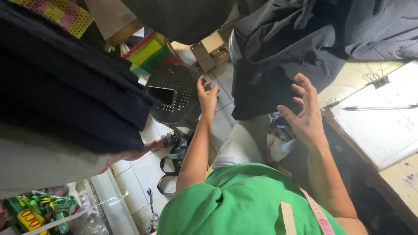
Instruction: Reviewing measurements in a notebook and writing notes while handling paper slips at a sewing workstation.
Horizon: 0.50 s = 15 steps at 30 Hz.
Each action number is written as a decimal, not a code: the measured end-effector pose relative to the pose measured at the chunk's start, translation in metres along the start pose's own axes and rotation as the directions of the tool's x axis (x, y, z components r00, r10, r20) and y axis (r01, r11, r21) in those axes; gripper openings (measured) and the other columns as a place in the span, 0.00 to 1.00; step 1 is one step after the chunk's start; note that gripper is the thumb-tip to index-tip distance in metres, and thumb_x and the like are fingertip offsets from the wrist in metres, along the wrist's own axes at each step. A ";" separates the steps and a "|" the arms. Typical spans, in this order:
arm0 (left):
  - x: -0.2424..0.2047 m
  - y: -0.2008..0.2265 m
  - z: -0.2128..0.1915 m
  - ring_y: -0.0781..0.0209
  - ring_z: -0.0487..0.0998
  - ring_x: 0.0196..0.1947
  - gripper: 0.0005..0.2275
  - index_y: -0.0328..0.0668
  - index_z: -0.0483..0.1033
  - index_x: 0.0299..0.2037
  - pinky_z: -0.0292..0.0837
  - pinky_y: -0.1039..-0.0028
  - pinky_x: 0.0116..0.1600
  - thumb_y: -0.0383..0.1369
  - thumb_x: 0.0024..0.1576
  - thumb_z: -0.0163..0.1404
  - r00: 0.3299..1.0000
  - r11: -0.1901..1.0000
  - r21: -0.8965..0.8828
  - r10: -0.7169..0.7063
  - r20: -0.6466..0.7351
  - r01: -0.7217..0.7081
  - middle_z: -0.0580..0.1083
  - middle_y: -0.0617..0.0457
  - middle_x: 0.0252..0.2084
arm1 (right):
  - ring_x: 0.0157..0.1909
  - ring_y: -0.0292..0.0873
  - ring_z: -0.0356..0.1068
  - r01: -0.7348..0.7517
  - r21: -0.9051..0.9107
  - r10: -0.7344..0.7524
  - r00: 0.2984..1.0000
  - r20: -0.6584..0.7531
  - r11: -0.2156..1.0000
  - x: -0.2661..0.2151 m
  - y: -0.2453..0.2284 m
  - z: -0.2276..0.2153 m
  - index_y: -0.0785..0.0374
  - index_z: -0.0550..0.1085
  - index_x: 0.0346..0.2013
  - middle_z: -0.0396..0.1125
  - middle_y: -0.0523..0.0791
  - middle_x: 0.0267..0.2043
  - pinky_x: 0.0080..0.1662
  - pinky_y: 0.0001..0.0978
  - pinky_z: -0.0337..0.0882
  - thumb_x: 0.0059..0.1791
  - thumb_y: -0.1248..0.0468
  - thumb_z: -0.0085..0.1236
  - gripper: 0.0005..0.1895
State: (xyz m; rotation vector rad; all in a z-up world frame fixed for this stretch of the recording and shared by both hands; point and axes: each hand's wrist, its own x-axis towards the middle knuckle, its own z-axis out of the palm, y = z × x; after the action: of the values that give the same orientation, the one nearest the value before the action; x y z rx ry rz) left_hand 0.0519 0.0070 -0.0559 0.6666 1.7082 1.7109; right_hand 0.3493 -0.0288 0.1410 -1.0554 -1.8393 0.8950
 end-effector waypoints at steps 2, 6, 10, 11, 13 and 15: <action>0.003 -0.005 0.000 0.56 0.82 0.38 0.33 0.51 0.55 0.73 0.79 0.68 0.42 0.28 0.57 0.56 1.000 1.000 -0.002 0.016 0.000 -0.016 0.68 0.45 0.53 | 0.72 0.63 0.55 -0.004 -0.006 0.004 1.000 -0.011 1.000 0.001 -0.002 -0.001 0.58 0.49 0.76 0.49 0.55 0.74 0.64 0.62 0.63 0.49 0.70 0.66 0.47; 0.006 -0.007 -0.001 0.55 0.83 0.39 0.32 0.50 0.55 0.73 0.79 0.69 0.43 0.28 0.58 0.55 1.000 1.000 -0.015 -0.001 0.008 0.001 0.69 0.44 0.53 | 0.73 0.61 0.53 -0.019 -0.040 0.018 1.000 -0.010 0.999 -0.001 0.001 -0.002 0.55 0.48 0.76 0.47 0.51 0.75 0.65 0.60 0.62 0.49 0.68 0.66 0.47; 0.004 -0.005 -0.002 0.56 0.83 0.39 0.32 0.48 0.54 0.73 0.79 0.69 0.43 0.29 0.58 0.55 1.000 1.000 -0.022 -0.008 0.010 0.009 0.69 0.44 0.53 | 0.74 0.60 0.53 -0.011 -0.066 0.011 1.000 -0.005 0.998 0.000 0.003 0.000 0.56 0.48 0.76 0.47 0.51 0.75 0.65 0.60 0.62 0.49 0.65 0.66 0.47; 0.005 -0.006 -0.003 0.56 0.83 0.38 0.32 0.48 0.54 0.73 0.79 0.69 0.43 0.29 0.58 0.55 1.000 0.999 -0.032 -0.004 0.010 0.004 0.70 0.45 0.52 | 0.74 0.61 0.53 -0.012 -0.073 0.012 1.000 -0.006 0.997 0.000 0.004 0.000 0.56 0.49 0.76 0.47 0.50 0.75 0.65 0.60 0.62 0.49 0.65 0.66 0.47; 0.006 -0.006 -0.003 0.56 0.83 0.38 0.32 0.49 0.54 0.73 0.79 0.69 0.43 0.30 0.58 0.55 1.000 0.999 -0.042 0.002 0.010 -0.001 0.70 0.46 0.51 | 0.74 0.61 0.53 -0.012 -0.079 0.012 1.000 -0.007 0.997 -0.001 0.004 0.000 0.56 0.49 0.76 0.47 0.50 0.75 0.66 0.61 0.62 0.49 0.66 0.66 0.46; 0.006 -0.003 -0.002 0.56 0.83 0.39 0.32 0.48 0.53 0.73 0.79 0.71 0.44 0.29 0.59 0.55 1.000 0.999 -0.050 -0.011 0.018 0.012 0.70 0.45 0.51 | 0.74 0.61 0.53 -0.004 -0.085 0.004 1.000 0.000 0.996 0.000 0.004 0.000 0.56 0.49 0.76 0.47 0.51 0.75 0.65 0.61 0.62 0.50 0.65 0.66 0.46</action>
State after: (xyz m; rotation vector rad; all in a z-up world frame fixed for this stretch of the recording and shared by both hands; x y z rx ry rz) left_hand 0.0466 0.0098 -0.0599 0.6458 1.6481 1.7293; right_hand 0.3505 -0.0272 0.1376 -1.1116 -1.8902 0.8247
